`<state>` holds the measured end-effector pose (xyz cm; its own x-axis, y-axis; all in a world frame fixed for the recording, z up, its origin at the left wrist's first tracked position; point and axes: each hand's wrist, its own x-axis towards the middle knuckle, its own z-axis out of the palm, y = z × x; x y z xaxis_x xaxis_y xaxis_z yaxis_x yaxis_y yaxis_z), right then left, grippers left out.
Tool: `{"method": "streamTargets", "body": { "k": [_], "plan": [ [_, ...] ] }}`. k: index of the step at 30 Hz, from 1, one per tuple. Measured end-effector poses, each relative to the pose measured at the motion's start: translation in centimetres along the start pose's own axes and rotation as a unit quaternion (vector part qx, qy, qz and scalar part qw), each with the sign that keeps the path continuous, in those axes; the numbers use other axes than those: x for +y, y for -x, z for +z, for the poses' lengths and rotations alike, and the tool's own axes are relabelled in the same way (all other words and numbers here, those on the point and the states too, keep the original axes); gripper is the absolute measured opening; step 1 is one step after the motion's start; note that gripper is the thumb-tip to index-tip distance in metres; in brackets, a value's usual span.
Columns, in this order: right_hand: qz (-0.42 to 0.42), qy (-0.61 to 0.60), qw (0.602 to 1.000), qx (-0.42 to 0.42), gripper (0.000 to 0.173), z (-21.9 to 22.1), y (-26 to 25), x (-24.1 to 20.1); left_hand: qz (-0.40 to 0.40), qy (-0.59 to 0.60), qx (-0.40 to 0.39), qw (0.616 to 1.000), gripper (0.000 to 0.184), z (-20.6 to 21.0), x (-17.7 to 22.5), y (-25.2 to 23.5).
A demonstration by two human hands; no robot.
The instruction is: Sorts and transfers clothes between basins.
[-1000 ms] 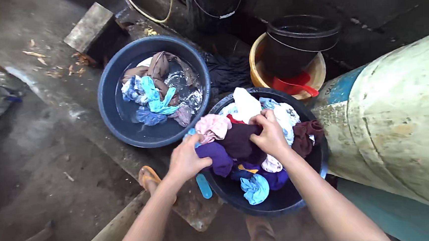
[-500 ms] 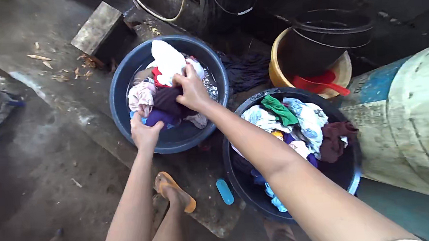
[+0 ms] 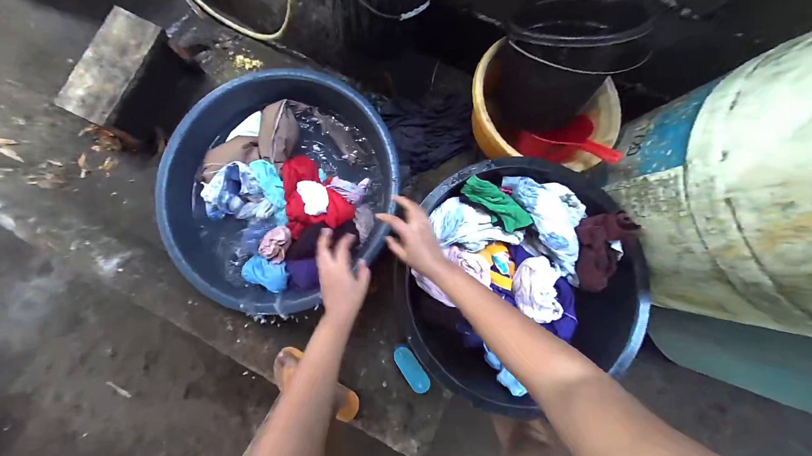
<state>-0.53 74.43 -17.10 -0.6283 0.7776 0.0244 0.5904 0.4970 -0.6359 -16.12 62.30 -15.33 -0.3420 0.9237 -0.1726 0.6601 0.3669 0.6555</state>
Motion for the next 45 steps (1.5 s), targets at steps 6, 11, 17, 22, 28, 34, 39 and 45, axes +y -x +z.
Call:
{"method": "streamTargets", "body": {
  "k": [6, 11, 17, 22, 28, 34, 39, 45],
  "plan": [
    [0.280, 0.168, 0.920, -0.216, 0.096, -9.6, 3.7, 11.1, 0.012, -0.104, -0.428, 0.898, 0.096, 11.2, 11.3, 1.3],
    [0.296, 0.193, 0.907, -0.227, 0.082, -7.1, 2.1, 13.9, -0.179, -0.032, -0.384, 0.905, 0.137, 21.4, 10.7, 2.6],
    [0.224, 0.152, 0.926, -0.263, 0.067, -6.0, 4.5, 13.7, -0.203, -0.009, -0.274, 0.940, 0.097, 22.5, 8.3, 3.5],
    [0.284, 0.014, 0.930, -0.234, 0.071, -8.6, 10.1, 10.0, -0.235, 0.261, -0.094, 0.931, 0.062, 20.5, 7.7, 7.6],
    [0.299, -0.234, 0.925, -0.009, 0.080, -14.0, 11.4, 0.1, -0.247, 0.491, 0.122, 0.826, 0.036, 8.4, 13.6, 9.7],
    [0.108, -0.335, 0.934, 0.056, 0.079, -17.8, 2.4, -9.5, -0.108, 0.505, 0.261, 0.816, 0.021, -6.7, 16.4, 7.5],
    [0.021, -0.440, 0.892, 0.103, 0.081, -14.6, -7.1, -14.3, 0.002, 0.406, 0.346, 0.846, 0.028, -15.0, 12.5, 2.1],
    [0.105, -0.376, 0.915, 0.103, 0.079, -3.8, -14.6, -12.4, 0.010, 0.305, 0.334, 0.892, 0.042, -12.5, 2.0, -6.2]
  ]
}}
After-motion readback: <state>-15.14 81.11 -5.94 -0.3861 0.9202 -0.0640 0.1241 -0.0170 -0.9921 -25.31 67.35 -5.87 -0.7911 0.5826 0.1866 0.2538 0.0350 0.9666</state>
